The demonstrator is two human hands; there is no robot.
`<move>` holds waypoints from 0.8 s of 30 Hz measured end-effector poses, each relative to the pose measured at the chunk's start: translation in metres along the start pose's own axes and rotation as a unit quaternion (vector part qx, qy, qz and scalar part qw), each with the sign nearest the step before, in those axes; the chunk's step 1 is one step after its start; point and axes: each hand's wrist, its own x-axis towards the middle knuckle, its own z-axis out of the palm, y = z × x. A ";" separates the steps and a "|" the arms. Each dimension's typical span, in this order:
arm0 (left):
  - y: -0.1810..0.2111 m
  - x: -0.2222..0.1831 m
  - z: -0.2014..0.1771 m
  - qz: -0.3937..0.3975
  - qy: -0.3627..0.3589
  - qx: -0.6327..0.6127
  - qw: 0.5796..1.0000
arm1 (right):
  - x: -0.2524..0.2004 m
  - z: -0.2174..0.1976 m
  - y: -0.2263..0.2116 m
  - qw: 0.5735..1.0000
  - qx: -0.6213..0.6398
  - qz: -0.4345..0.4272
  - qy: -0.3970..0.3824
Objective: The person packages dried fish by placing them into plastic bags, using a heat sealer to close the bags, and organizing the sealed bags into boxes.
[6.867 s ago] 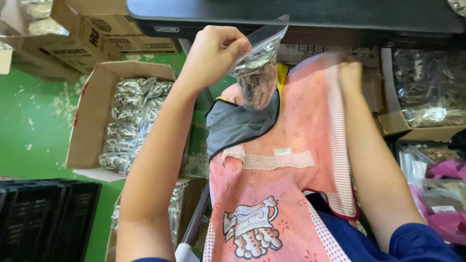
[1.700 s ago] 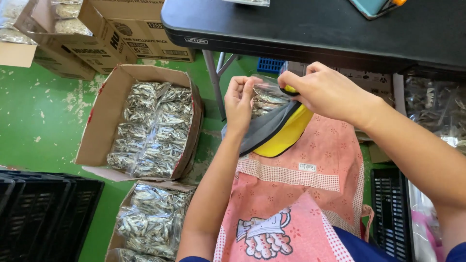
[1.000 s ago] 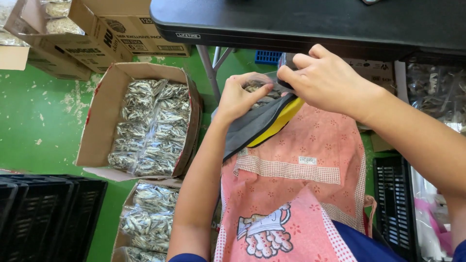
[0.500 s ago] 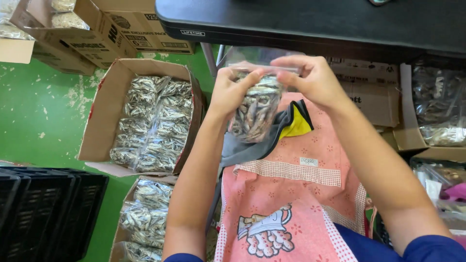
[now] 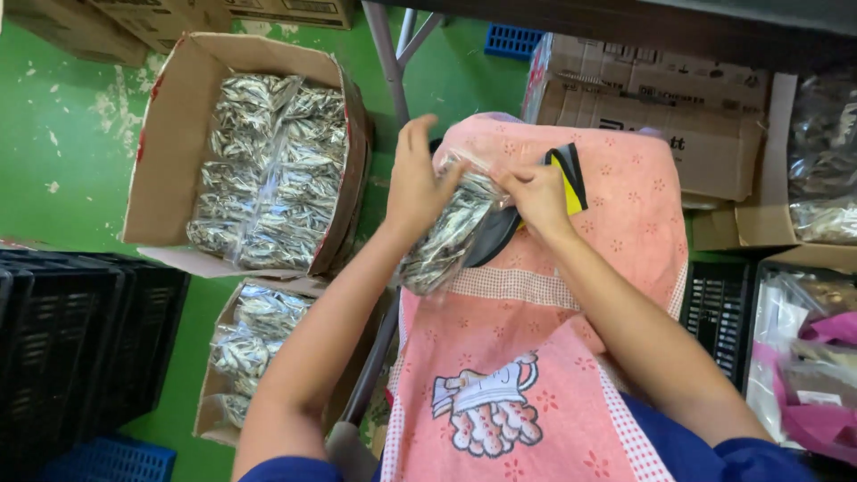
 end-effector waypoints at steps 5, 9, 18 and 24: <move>-0.016 -0.030 0.017 0.253 -0.136 0.063 0.956 | -0.013 -0.001 0.001 0.998 0.041 0.043 -0.001; -0.023 -0.033 0.001 0.296 -0.241 0.123 0.916 | -0.010 -0.032 -0.043 0.987 -0.056 -0.144 -0.032; 0.000 -0.019 -0.031 0.329 -0.344 0.118 0.872 | -0.025 0.047 -0.120 0.824 -0.163 -0.452 -0.298; -0.034 -0.015 -0.015 0.292 -0.354 0.104 0.882 | -0.021 0.059 -0.105 0.831 -0.183 -0.442 -0.284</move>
